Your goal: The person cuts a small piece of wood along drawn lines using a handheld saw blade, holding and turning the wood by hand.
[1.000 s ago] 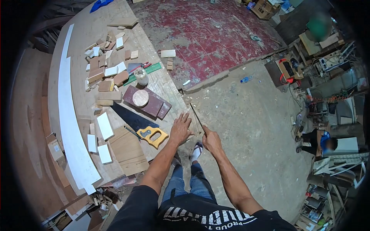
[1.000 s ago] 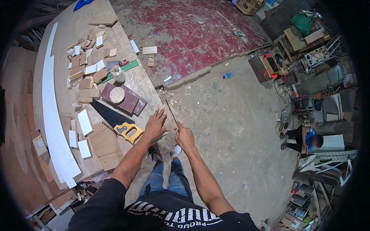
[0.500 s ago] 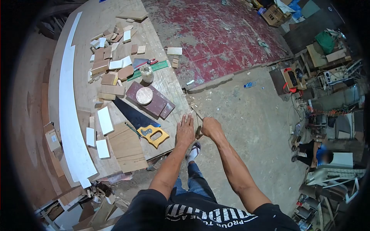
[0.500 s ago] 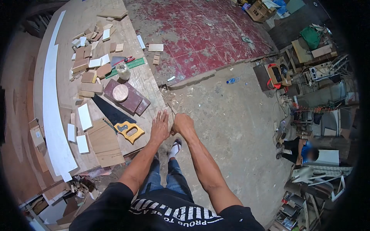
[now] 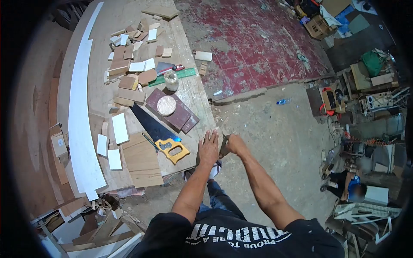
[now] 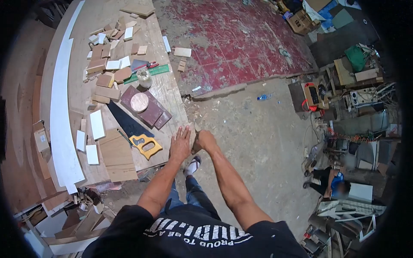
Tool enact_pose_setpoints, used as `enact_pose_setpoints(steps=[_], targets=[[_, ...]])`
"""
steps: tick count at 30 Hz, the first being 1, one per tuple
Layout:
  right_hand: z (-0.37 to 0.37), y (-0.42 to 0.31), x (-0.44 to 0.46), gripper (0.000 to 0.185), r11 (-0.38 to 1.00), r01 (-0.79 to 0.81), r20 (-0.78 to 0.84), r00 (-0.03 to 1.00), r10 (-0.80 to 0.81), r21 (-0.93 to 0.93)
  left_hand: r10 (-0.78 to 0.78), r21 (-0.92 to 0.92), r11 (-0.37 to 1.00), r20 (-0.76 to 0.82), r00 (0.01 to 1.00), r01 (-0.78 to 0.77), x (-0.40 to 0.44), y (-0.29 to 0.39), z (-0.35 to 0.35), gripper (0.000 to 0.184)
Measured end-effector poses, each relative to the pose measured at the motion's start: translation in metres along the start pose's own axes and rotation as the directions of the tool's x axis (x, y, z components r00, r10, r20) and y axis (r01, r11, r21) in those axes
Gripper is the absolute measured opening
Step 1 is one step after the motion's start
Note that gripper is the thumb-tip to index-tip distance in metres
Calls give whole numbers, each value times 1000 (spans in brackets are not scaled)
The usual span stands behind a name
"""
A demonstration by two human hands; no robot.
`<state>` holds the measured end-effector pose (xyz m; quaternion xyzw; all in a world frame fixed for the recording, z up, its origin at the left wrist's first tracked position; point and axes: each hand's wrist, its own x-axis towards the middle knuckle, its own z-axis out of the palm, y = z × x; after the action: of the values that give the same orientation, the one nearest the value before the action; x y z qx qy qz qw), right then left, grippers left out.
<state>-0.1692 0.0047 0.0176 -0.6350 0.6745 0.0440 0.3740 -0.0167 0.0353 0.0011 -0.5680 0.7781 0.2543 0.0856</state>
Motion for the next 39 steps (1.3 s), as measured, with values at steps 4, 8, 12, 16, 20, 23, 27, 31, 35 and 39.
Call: enact_pose_setpoints(steps=[4,8,12,16,20,23,27,31,35,39], targets=[[5,-2,5,27,992,113,121,987,-107,-49,-45,26,999,39,998,44,-2,2,5,91],[-21,-11,-32,30,1000,21,12,1000,-21,-6,-74,-15,997,12,997,74,7,8,-2,98],[5,7,0,25,996,56,-63,997,-52,64,-80,-11,997,75,994,81,-3,12,-7,97],[-8,-2,-14,24,990,137,32,990,-138,31,-147,-12,989,53,988,148,3,16,0,91],[1,2,-14,32,995,84,-84,993,-80,49,-155,-56,985,108,982,161,4,17,-7,94],[8,6,6,31,989,141,-20,990,-140,37,-155,-67,984,122,980,164,2,17,-15,91],[-8,0,-27,29,993,112,-71,991,-110,31,-182,-87,979,43,982,185,5,19,-2,88],[17,11,23,26,988,141,0,990,-141,-68,-169,-67,982,106,980,177,0,19,-11,82],[-11,-1,-19,33,991,117,8,993,-118,68,-175,-69,981,105,979,182,4,18,-9,77],[6,-1,0,33,990,138,-23,990,-138,30,-172,-60,982,109,979,180,-2,22,-10,76]])
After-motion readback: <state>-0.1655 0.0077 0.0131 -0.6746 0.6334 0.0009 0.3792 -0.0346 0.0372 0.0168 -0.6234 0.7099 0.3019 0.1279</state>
